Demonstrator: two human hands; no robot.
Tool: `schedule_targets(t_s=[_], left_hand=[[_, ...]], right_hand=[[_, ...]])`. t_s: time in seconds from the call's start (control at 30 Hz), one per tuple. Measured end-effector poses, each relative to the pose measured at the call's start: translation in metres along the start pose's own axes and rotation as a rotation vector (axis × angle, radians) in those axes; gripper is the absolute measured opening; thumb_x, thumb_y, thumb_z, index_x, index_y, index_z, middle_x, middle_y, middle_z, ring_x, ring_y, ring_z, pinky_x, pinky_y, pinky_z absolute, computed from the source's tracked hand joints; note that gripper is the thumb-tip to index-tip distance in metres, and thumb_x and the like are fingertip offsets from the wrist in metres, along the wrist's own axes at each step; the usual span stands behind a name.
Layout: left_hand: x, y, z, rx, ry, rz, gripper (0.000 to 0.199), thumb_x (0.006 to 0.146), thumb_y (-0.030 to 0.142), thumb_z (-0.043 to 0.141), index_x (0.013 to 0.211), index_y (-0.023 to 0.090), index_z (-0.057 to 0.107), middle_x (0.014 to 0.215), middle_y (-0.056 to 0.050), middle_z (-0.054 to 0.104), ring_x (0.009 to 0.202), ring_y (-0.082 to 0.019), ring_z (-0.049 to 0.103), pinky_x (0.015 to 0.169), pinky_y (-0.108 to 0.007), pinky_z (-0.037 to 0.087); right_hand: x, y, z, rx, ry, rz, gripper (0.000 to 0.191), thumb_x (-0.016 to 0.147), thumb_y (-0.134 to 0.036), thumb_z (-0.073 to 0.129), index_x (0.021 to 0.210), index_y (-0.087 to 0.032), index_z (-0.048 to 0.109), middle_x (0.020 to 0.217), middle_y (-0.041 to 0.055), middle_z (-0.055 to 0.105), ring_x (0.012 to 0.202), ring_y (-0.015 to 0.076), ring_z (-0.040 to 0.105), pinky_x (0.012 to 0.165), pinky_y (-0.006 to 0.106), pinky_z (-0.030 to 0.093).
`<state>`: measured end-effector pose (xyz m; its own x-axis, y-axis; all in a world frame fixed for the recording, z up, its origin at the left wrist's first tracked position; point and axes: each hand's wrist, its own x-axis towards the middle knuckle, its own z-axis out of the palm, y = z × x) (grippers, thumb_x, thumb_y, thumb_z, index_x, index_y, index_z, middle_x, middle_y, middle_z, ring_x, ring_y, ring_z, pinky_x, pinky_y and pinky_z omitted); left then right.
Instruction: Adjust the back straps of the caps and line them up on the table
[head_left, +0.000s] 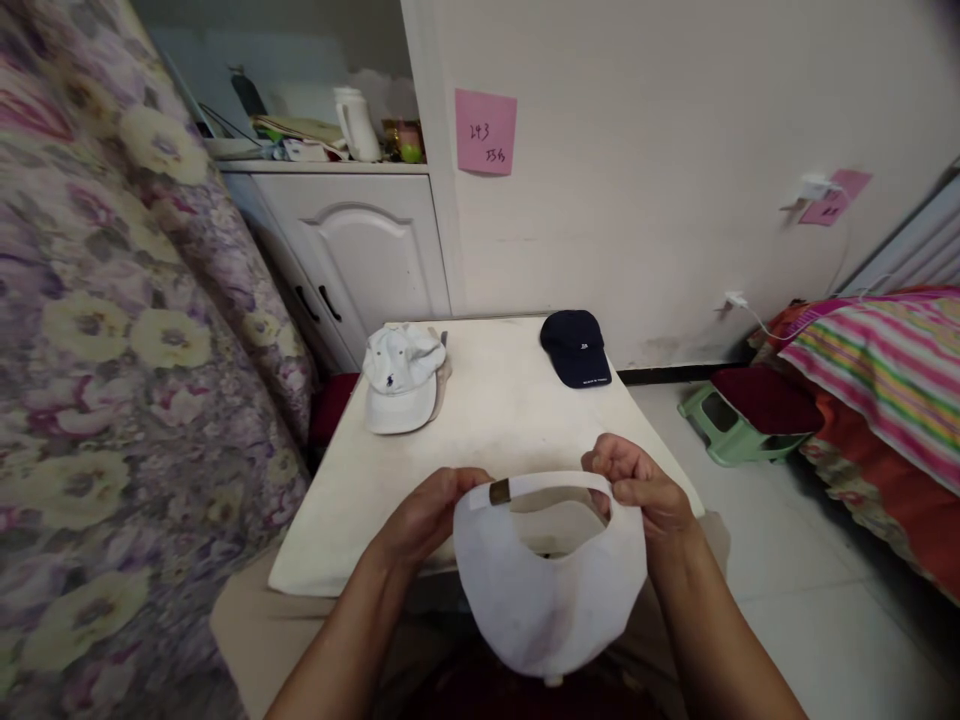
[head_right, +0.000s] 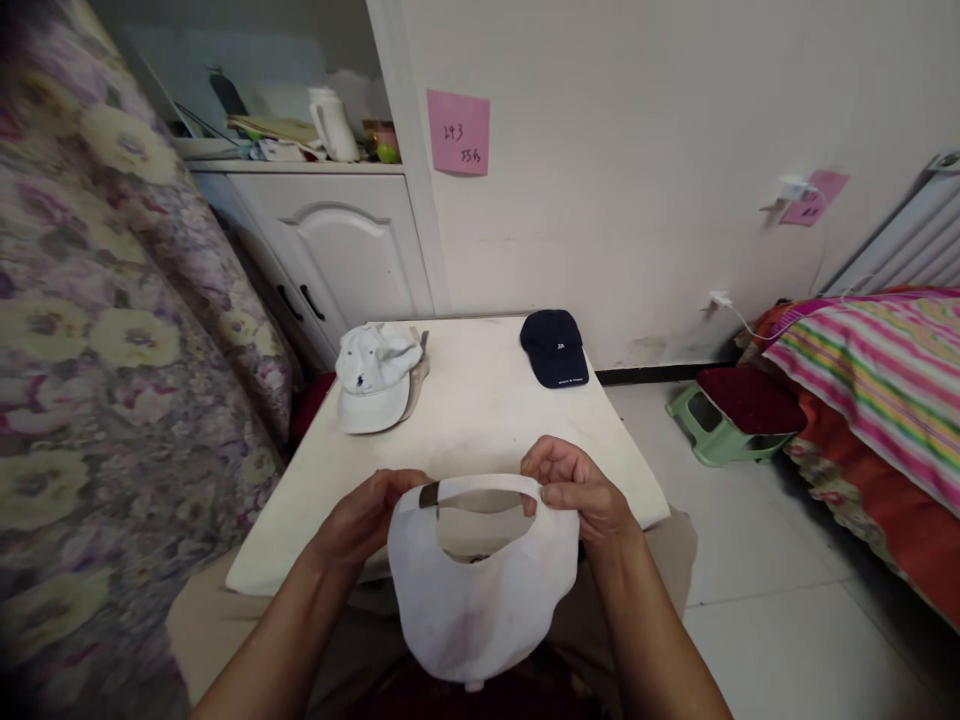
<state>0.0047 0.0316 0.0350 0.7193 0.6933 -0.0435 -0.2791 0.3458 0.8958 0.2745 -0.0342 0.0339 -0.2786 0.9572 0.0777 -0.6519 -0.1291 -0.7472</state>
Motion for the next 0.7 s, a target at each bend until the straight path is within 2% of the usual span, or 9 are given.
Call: schedule_targets(t_s=[0.13, 0.23, 0.47, 0.6, 0.7], left_hand=[[-0.004, 0.007, 0.009, 0.155, -0.026, -0.056, 0.041, 0.067, 0.048, 0.086, 0.081, 0.011, 0.077, 0.068, -0.005, 0.067, 0.055, -0.012, 0.054, 0.051, -0.02, 0.037], [-0.005, 0.008, 0.014, 0.151, -0.013, -0.063, 0.036, 0.067, 0.045, 0.086, 0.078, 0.012, 0.075, 0.064, -0.003, 0.065, 0.052, -0.011, 0.051, 0.049, -0.02, 0.035], [-0.009, 0.003, 0.019, 0.237, -0.083, -0.106, 0.033, 0.071, 0.044, 0.082, 0.079, 0.014, 0.071, 0.065, -0.001, 0.061, 0.053, -0.01, 0.049, 0.05, -0.019, 0.035], [-0.011, 0.01, 0.029, 0.34, -0.154, -0.113, 0.033, 0.076, 0.046, 0.077, 0.08, 0.015, 0.068, 0.066, 0.0, 0.058, 0.054, -0.01, 0.047, 0.051, -0.02, 0.033], [-0.013, 0.017, 0.041, 0.436, -0.18, -0.12, 0.032, 0.078, 0.047, 0.074, 0.08, 0.015, 0.068, 0.063, 0.001, 0.057, 0.053, -0.01, 0.045, 0.049, -0.02, 0.03]], right_hand=[[-0.003, 0.0, 0.0, -0.045, -0.041, 0.019, 0.03, 0.064, -0.025, 0.088, 0.085, -0.017, 0.067, 0.069, 0.0017, 0.069, 0.052, 0.0131, 0.064, 0.048, 0.021, 0.05], [-0.005, -0.002, 0.0, -0.099, -0.08, 0.021, 0.03, 0.067, -0.028, 0.087, 0.087, -0.017, 0.068, 0.068, 0.002, 0.07, 0.051, 0.0127, 0.064, 0.048, 0.02, 0.05], [-0.007, -0.015, 0.013, -0.283, -0.303, 0.104, 0.04, 0.078, -0.032, 0.082, 0.112, -0.016, 0.066, 0.084, 0.0066, 0.076, 0.059, 0.0139, 0.069, 0.052, 0.021, 0.054], [-0.007, -0.017, 0.024, -0.315, -0.283, 0.098, 0.028, 0.082, -0.02, 0.077, 0.108, -0.016, 0.068, 0.08, 0.0031, 0.075, 0.053, 0.0078, 0.063, 0.049, 0.016, 0.052], [-0.008, -0.015, 0.028, -0.312, -0.278, 0.089, 0.023, 0.083, -0.017, 0.076, 0.105, -0.015, 0.068, 0.077, 0.0017, 0.074, 0.052, 0.0062, 0.06, 0.048, 0.013, 0.05]])
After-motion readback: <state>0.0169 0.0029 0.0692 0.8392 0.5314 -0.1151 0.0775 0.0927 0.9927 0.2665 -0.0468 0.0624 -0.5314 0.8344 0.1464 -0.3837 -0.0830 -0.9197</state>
